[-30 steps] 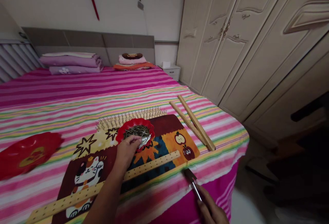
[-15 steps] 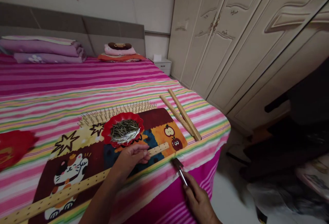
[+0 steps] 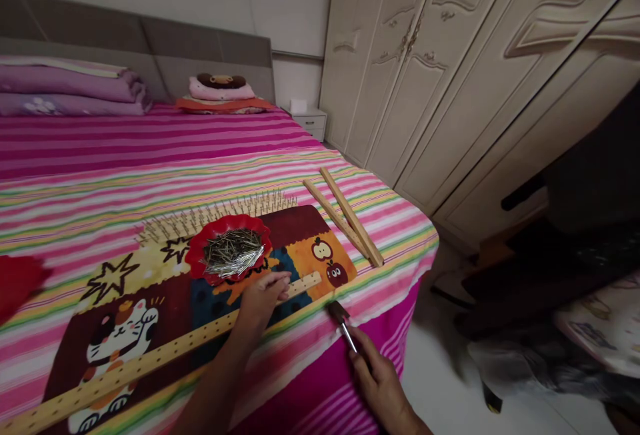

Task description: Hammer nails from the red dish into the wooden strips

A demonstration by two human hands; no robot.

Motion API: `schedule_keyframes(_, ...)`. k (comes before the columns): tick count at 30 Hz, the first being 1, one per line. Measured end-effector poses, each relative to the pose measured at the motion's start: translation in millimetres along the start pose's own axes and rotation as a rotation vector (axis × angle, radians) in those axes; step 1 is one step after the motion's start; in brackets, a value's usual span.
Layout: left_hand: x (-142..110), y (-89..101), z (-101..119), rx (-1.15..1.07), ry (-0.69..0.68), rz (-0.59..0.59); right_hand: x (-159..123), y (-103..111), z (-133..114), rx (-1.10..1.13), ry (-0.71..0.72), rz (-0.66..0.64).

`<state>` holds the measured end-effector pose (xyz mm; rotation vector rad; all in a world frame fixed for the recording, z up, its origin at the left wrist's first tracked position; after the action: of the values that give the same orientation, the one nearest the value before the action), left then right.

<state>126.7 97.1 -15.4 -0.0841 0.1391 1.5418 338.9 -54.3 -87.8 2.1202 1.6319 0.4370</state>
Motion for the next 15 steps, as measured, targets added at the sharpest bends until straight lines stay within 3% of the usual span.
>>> schedule_keyframes(6,0.7,-2.4,-1.4,0.093,-0.036,-0.007,-1.1,0.7,-1.3,-0.004,-0.002,0.003)
schedule_keyframes(15,1.4,-7.1,-6.5,0.283,-0.207,-0.064,-1.5,0.3,-4.0,0.007,-0.007,0.01)
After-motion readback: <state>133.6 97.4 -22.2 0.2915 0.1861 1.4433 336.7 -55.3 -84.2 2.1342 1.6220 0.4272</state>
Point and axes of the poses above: each hand's wrist, its own x-axis towards the middle knuckle, its own y-axis out of the back of the hand, z = x × y, the point moved 1 cm from there along x, towards the middle knuckle, and after that the axes turned 11 degrees about -y, right-handed, at the moved point
